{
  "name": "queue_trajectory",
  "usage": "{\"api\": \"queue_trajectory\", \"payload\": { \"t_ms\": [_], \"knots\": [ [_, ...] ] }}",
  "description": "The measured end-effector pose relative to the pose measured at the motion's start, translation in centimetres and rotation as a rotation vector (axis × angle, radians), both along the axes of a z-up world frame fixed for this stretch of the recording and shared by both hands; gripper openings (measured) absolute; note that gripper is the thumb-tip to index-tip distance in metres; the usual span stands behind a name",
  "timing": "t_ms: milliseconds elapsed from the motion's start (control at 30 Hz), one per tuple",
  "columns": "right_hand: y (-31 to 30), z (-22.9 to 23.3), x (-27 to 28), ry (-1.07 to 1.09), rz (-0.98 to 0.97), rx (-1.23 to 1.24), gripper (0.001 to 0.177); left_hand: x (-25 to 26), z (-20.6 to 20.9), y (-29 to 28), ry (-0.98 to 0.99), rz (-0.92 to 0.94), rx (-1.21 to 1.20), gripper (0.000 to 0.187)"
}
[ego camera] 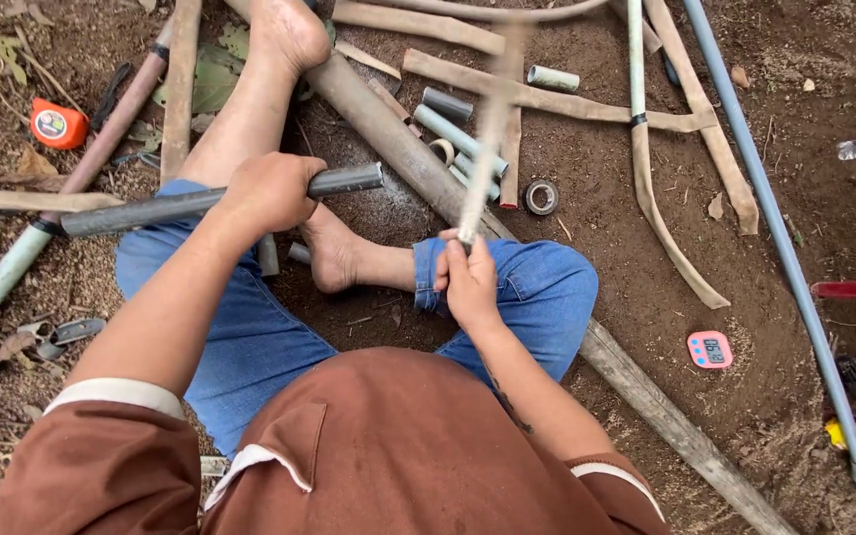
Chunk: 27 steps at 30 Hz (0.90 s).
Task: The person sits on the ground and uses a hand saw to cut a black pipe into smaller sections. They hold the pipe steady with one hand while sawing with the other, eventually separating a piece and inspecting the cut end.
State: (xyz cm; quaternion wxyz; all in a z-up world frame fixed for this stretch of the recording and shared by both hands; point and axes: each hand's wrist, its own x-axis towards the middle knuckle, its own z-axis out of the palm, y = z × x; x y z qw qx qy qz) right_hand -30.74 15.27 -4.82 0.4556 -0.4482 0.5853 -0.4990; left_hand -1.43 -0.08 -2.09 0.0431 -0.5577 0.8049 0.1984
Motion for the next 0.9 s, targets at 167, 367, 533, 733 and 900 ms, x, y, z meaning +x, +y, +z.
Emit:
{"api": "queue_trajectory", "payload": {
  "t_ms": [167,367,533,733,900],
  "knots": [
    [-0.7,0.4,-0.3,0.216,0.344,0.208,0.025,-0.2,1.4,0.3,0.028,-0.046,-0.034,0.022],
    [-2.5,2.9,-0.8,0.298,0.321,0.034,0.033,0.5,1.5,2.6,0.098,-0.065,-0.182,0.018],
    [-4.3,7.6,0.9,0.534,0.378,-0.02,0.024,1.1,-2.6,4.4,0.183,-0.141,-0.672,0.016],
    [-5.9,7.9,2.7,0.694,0.472,-0.134,0.046,0.5,-3.9,4.4,0.221,-0.163,-0.896,0.021],
    [-6.8,7.1,3.1,0.802,0.512,-0.132,0.044,0.6,-4.1,4.3,0.187,-0.164,-0.869,0.021]
  ]
}}
